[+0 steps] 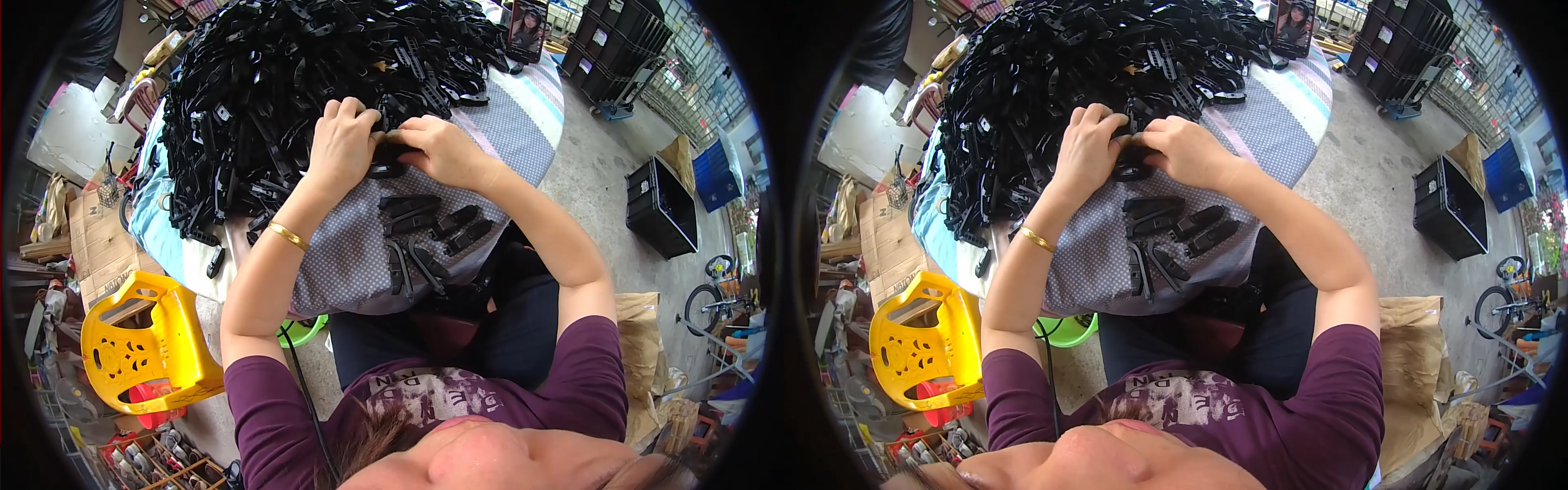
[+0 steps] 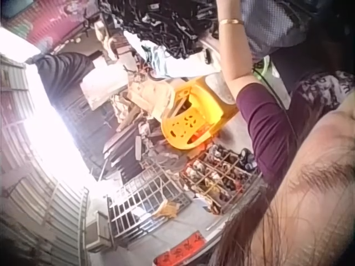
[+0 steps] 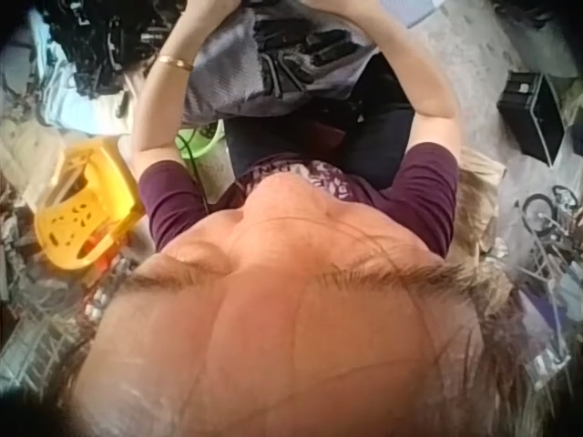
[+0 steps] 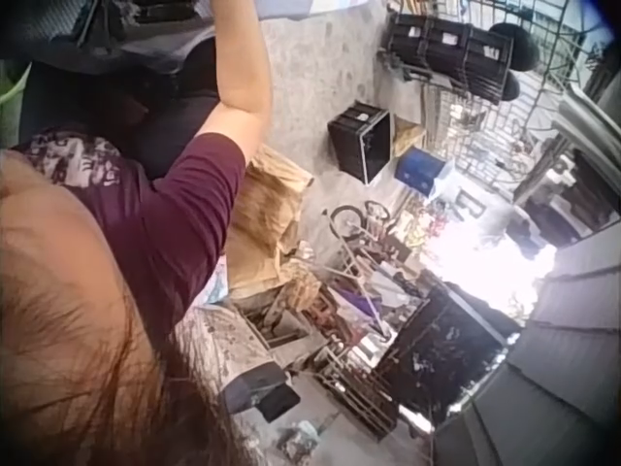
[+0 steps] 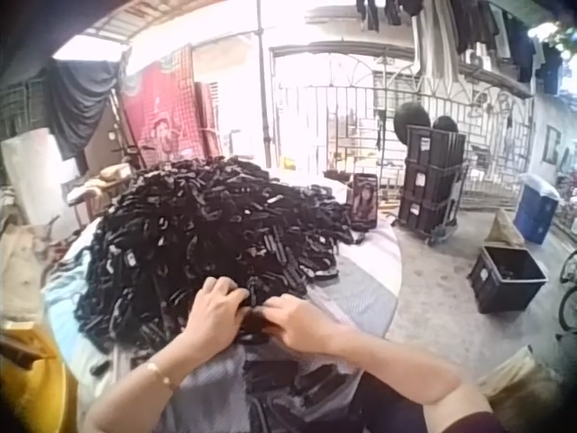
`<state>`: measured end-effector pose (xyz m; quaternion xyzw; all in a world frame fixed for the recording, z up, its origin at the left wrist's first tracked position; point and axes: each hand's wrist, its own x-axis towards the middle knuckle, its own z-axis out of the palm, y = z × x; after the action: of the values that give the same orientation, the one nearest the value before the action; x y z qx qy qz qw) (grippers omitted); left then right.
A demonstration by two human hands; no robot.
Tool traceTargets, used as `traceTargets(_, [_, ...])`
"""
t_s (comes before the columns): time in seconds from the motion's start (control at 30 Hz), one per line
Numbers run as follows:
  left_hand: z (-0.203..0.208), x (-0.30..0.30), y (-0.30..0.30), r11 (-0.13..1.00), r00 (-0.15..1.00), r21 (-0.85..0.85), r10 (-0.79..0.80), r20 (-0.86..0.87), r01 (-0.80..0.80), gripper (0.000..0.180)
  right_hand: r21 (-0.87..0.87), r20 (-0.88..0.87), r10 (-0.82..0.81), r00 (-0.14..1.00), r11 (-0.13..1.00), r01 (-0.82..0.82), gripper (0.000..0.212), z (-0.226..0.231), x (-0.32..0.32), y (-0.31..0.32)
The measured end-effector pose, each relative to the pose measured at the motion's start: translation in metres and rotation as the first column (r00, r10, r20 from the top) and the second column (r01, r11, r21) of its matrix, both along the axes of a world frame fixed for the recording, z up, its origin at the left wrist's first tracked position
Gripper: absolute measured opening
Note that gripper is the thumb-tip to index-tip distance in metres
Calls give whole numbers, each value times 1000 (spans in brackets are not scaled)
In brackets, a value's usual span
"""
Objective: Manually assembling small black plastic components by snapping pieces together from a large pile.
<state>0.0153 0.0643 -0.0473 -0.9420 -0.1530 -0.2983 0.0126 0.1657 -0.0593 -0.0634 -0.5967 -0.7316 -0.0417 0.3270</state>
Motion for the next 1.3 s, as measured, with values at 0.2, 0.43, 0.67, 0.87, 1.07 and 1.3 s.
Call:
traceTargets(0.2, [3, 6, -10, 988, 993, -107, 111, -29, -114, 15, -17, 171, 17, 985, 1000, -14, 26, 5, -8, -4])
traceTargets(0.43, [-1, 6, -2, 975, 969, -216, 96, 228, -46, 14, -18, 209, -9, 978, 1000, 13, 26, 9, -5, -9])
traceTargets(0.67, [22, -8, -21, 387, 936, -871, 51, 349, 304, 10, -149, -441, -77, 894, 989, 12, 41, 35, 11, -25])
traceTargets(0.87, [9, -6, -36, 330, 941, -884, -46, 335, 330, 10, -391, -429, -209, 879, 920, 28, 36, 31, -5, -25])
traceTargets(1.07, [15, -13, -27, -76, 932, -929, 47, 360, 363, 14, -174, -807, -25, 590, 965, -198, 27, 33, 13, -25])
traceTargets(1.3, [15, -19, -20, -448, 924, -840, -74, 376, 306, 24, 131, -452, 184, 873, 982, -139, 27, 29, 6, -22])
